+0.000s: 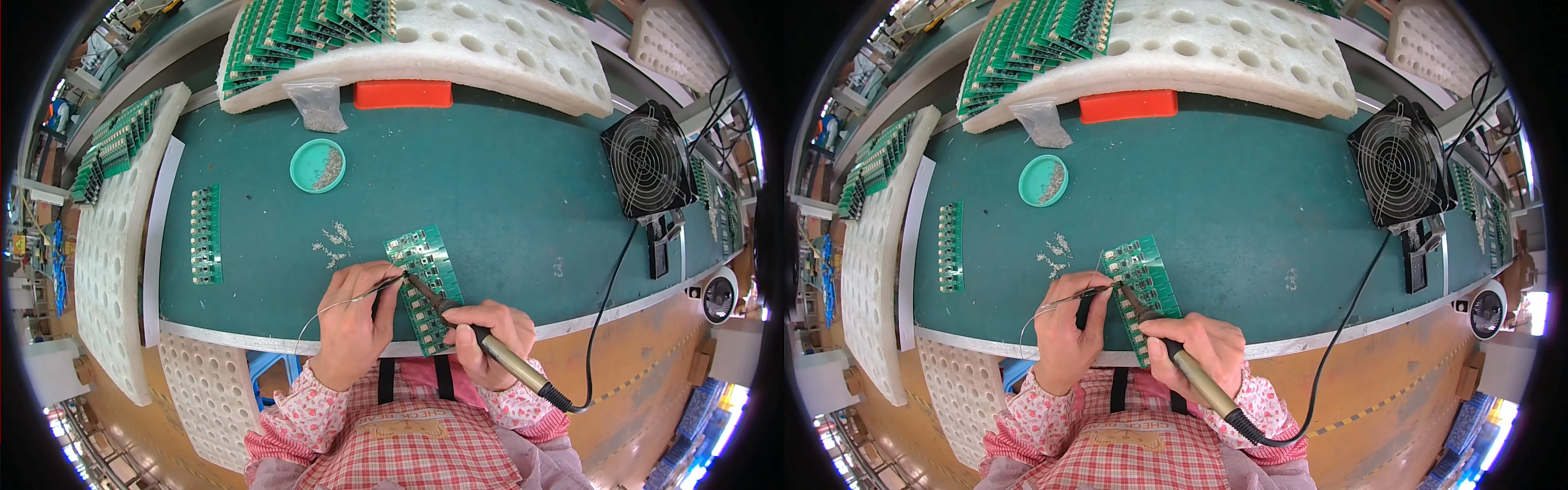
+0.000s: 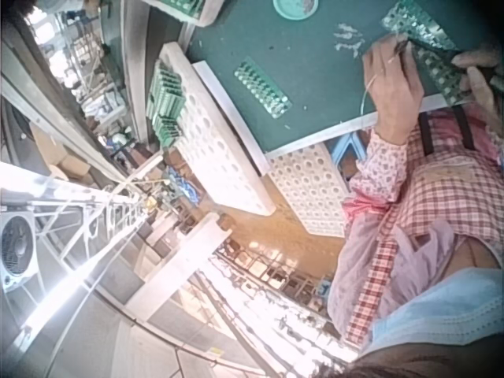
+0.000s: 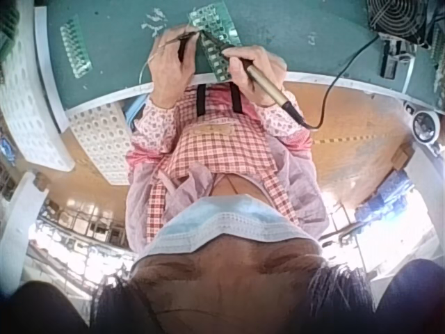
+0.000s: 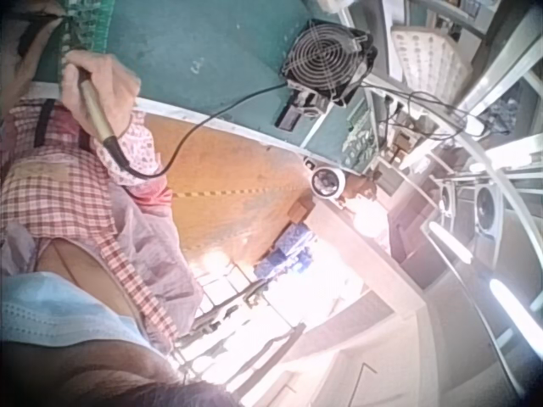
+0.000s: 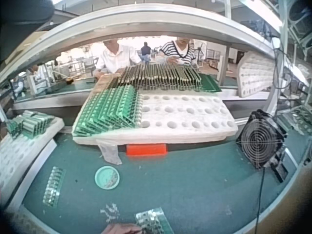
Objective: The person solders components onto circuit boards using a soldering iron, solder wire, and tweezers.
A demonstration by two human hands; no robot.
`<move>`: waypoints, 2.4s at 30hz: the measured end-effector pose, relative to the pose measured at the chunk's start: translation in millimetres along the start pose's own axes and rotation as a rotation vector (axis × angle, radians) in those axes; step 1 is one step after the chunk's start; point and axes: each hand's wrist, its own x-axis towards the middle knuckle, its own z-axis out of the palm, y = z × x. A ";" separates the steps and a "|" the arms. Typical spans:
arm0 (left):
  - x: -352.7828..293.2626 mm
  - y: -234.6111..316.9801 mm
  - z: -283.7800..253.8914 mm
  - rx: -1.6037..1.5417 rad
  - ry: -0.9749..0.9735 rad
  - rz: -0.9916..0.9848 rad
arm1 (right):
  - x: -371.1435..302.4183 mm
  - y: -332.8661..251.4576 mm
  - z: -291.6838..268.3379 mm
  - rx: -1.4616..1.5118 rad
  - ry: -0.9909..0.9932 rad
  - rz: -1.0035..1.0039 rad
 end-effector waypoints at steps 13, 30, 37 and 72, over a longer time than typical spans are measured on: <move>0.1 0.8 -0.2 -0.011 0.003 0.001 | -18.6 6.5 0.6 -0.060 0.244 -0.040; -5.3 -18.2 -39.2 0.177 0.159 -0.092 | -7.9 4.9 21.8 -0.487 -0.025 -0.023; -4.6 -24.5 -35.2 0.198 0.161 -0.094 | -3.4 6.9 26.1 -0.501 0.005 -0.004; 3.7 -23.5 -28.6 0.271 0.123 -0.007 | -6.2 6.7 21.3 -0.448 0.032 0.006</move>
